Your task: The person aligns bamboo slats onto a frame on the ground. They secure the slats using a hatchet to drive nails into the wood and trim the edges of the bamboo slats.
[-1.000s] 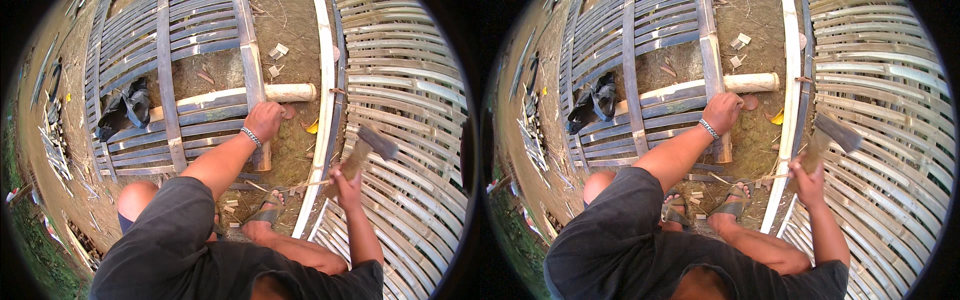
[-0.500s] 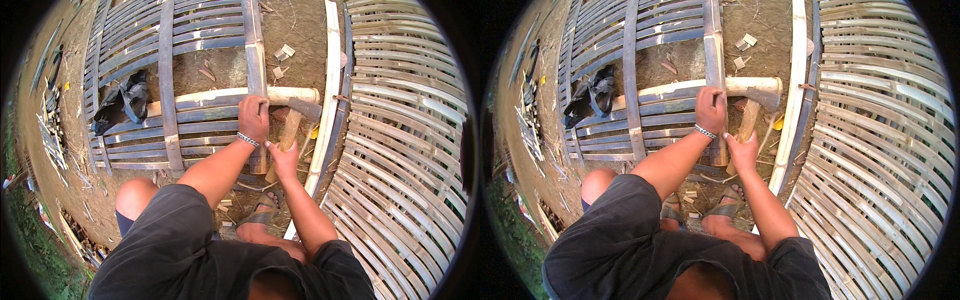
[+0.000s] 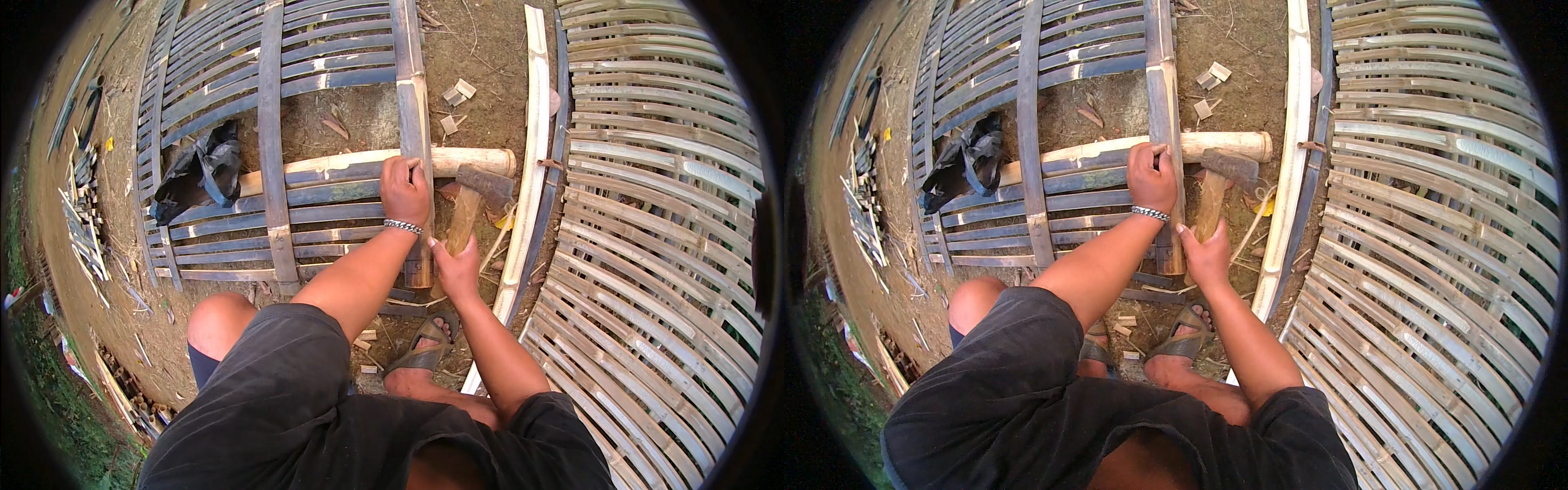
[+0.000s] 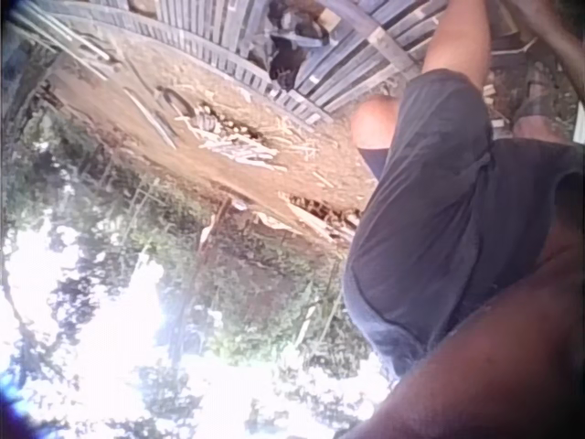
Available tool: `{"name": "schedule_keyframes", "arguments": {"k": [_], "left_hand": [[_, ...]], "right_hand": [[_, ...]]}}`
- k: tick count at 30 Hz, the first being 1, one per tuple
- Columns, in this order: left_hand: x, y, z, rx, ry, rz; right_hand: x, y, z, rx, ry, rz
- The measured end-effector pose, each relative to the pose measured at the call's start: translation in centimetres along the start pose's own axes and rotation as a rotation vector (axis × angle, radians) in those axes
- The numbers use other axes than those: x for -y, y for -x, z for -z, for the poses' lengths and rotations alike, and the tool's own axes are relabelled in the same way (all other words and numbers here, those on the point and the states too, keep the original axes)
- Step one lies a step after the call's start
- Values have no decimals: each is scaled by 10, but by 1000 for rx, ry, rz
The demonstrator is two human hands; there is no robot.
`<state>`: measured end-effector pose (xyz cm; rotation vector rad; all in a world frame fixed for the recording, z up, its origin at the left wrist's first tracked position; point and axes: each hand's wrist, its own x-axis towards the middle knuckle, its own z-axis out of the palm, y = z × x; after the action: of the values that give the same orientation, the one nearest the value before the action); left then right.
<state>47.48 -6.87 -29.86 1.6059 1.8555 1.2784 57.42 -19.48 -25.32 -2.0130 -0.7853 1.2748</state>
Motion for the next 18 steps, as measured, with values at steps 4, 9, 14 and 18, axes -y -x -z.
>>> {"name": "schedule_keyframes", "arguments": {"k": [4, 9, 14, 18], "left_hand": [[-2, 0, 1, 14, -3, 4], [0, 0, 0, 7, 25, 32], [-4, -3, 0, 10, 43, 57], [-4, 0, 1, 22, 67, 69]], "right_hand": [[11, -1, 9, 47, 76, 204], [35, -4, 22, 50, 316, 518], [56, -13, 38, 119, 542, 577], [59, -9, 35, 57, 439, 722]]}}
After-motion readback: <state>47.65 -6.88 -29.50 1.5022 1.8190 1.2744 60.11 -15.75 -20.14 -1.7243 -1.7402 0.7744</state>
